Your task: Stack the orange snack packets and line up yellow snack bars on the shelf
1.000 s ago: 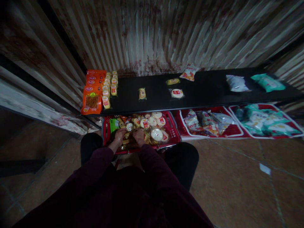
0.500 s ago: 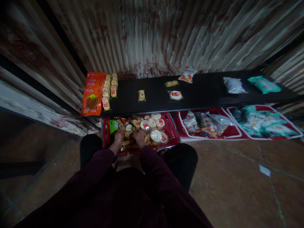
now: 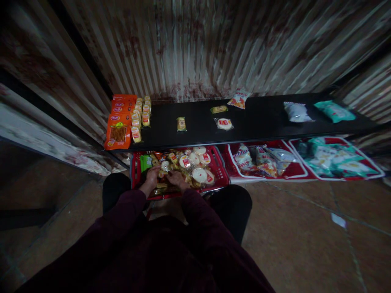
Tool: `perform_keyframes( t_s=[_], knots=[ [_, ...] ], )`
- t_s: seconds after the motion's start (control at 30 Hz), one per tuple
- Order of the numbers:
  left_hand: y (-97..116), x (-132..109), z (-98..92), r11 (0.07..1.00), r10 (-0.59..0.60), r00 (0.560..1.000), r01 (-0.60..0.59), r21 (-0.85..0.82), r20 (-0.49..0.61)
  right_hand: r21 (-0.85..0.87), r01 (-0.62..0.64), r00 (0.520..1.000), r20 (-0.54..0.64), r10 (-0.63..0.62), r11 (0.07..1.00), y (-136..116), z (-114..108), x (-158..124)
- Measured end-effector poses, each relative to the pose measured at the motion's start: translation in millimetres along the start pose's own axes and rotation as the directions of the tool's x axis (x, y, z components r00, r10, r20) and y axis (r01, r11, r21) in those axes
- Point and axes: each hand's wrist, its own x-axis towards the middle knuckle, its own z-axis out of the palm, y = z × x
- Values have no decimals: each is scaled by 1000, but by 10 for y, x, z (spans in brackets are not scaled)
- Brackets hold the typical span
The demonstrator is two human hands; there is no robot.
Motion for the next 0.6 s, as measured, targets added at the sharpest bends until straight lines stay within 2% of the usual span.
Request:
perform_keyframes(
  t_s=[0.23,0.43,0.6],
  knots=[
    [102,18,44,997,65,998,-64,-49,18,195,-52,999,13,51,979,50,9,-11],
    [220,11,99,993,119,991,-118,-27,65,412,-46,999,42,31,910,71,-8,-37],
    [230,-47,132,988,150,983,-152,10,101,514,-48,998,48,27,856,72,-27,-109]
  ],
)
